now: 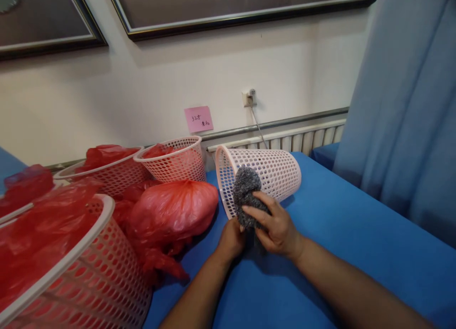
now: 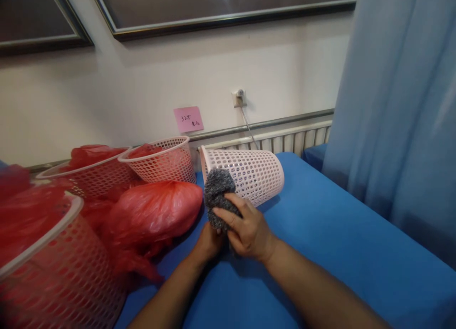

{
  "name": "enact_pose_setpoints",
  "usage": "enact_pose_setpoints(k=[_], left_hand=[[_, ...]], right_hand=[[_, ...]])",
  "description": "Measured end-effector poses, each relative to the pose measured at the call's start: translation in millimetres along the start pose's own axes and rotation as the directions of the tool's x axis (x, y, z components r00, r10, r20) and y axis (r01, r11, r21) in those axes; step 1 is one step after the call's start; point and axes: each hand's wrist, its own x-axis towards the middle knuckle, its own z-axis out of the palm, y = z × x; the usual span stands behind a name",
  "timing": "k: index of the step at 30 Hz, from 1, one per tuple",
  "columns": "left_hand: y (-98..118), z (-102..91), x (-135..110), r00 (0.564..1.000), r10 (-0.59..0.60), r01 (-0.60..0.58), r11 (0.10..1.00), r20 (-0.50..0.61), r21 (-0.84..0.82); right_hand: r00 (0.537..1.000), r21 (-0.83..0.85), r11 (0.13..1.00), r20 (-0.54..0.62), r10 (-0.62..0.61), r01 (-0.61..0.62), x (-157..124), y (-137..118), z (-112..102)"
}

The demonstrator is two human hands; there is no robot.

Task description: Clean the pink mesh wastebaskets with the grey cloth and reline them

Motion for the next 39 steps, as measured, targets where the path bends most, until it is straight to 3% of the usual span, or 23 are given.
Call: enact_pose_setpoints(k=[2,3,4,6,7,8,9,10,13,15,17,20,22,24,25,27,29,31,32,33,36,37,39], left_hand=[[-3.4,-0.7,1.0,0.998,0.029,-0.030,0.999,0.056,0.019],[-5.5,-0.9,1.8,0.996,0.044,-0.046,0.999,0.076,0.024],[-7.7,-0.9,2.7,0.995,0.057,-0.060,0.998,0.084,0.029],[-11.6,-0.7,4.6,0.992,0.075,-0.079,0.996,0.098,0.035],[-12.9,-0.6,5.5,0.991,0.083,-0.087,0.996,0.101,0.037],[-13.6,-0.5,6.2,0.990,0.090,-0.094,0.995,0.105,0.038],[-13.5,-0.5,6.7,0.989,0.096,-0.101,0.994,0.114,0.038],[-12.5,-0.6,7.0,0.987,0.100,-0.106,0.994,0.125,0.037],[-3.0,-2.1,5.6,0.987,0.091,-0.094,0.995,0.131,0.015],[7.2,-4.8,2.8,0.996,0.054,-0.051,0.997,0.068,-0.052],[17.6,-9.3,-0.4,0.998,-0.005,-0.003,0.992,-0.061,-0.129],[28.3,-16.9,-3.5,0.977,-0.093,0.046,0.971,-0.191,-0.236],[30.9,-19.8,-3.8,0.973,-0.141,0.077,0.945,-0.182,-0.317],[30.4,-19.6,-3.0,0.972,-0.168,0.098,0.926,-0.165,-0.365],[29.2,-18.5,-2.4,0.972,-0.171,0.102,0.924,-0.159,-0.369],[25.3,-14.7,-1.2,0.978,-0.154,0.098,0.932,-0.140,-0.348],[20.1,-9.8,-0.3,0.985,-0.131,0.090,0.947,-0.115,-0.309],[14.5,-4.8,0.1,0.988,-0.117,0.086,0.960,-0.101,-0.265],[11.8,-2.6,0.0,0.988,-0.113,0.085,0.966,-0.101,-0.245],[9.5,-0.6,-0.4,0.989,-0.108,0.082,0.970,-0.101,-0.229],[4.5,3.4,-3.1,0.994,-0.077,0.058,0.973,-0.080,-0.224],[3.7,4.1,-4.1,0.995,-0.069,0.050,0.971,-0.076,-0.234],[3.3,4.5,-5.2,0.996,-0.071,0.054,0.967,-0.061,-0.248]], right_hand=[[0.980,-0.079,0.980,-0.095,0.176,-0.184,-4.2,23.7,-4.6],[0.936,-0.120,0.937,-0.170,0.307,-0.329,-6.8,41.6,-8.8],[0.859,-0.142,0.861,-0.252,0.445,-0.488,-9.4,60.9,-13.8],[0.644,-0.116,0.653,-0.362,0.674,-0.748,-13.4,94.6,-24.1],[0.554,-0.093,0.567,-0.390,0.735,-0.818,-14.2,105.1,-28.2],[0.510,-0.079,0.527,-0.406,0.758,-0.846,-14.1,109.6,-30.8],[0.527,-0.079,0.546,-0.408,0.746,-0.834,-13.0,107.6,-31.6],[0.601,-0.095,0.619,-0.392,0.697,-0.780,-11.2,99.4,-30.5],[0.914,-0.130,0.915,-0.200,0.352,-0.381,-4.0,51.1,-18.6],[0.992,-0.050,0.992,-0.045,0.115,-0.117,-0.7,16.8,-8.0],[0.999,0.050,0.998,0.031,-0.036,0.035,0.2,-5.8,0.3],[0.995,0.096,0.992,0.060,-0.082,0.076,-1.4,-10.5,3.9],[1.000,0.032,0.999,0.024,0.015,-0.016,-3.3,3.3,0.2],[0.972,-0.059,0.975,-0.113,0.205,-0.213,-5.5,26.7,-6.7],[0.928,-0.089,0.937,-0.203,0.314,-0.337,-6.7,40.7,-10.7],[0.783,-0.084,0.817,-0.353,0.511,-0.571,-8.9,68.7,-17.8],[0.643,-0.037,0.695,-0.419,0.641,-0.718,-10.2,89.0,-22.0],[0.599,-0.022,0.654,-0.425,0.678,-0.756,-10.0,92.7,-21.3],[0.632,-0.037,0.680,-0.409,0.658,-0.732,-9.4,87.2,-19.1],[0.699,-0.064,0.735,-0.372,0.610,-0.675,-8.4,77.0,-15.8],[0.949,-0.090,0.950,-0.133,0.286,-0.299,-5.3,31.0,-2.8],[0.986,-0.060,0.985,-0.060,0.158,-0.161,-4.6,16.3,1.3],[1.000,-0.004,1.000,0.005,0.005,-0.005,-4.1,-1.5,6.8]])
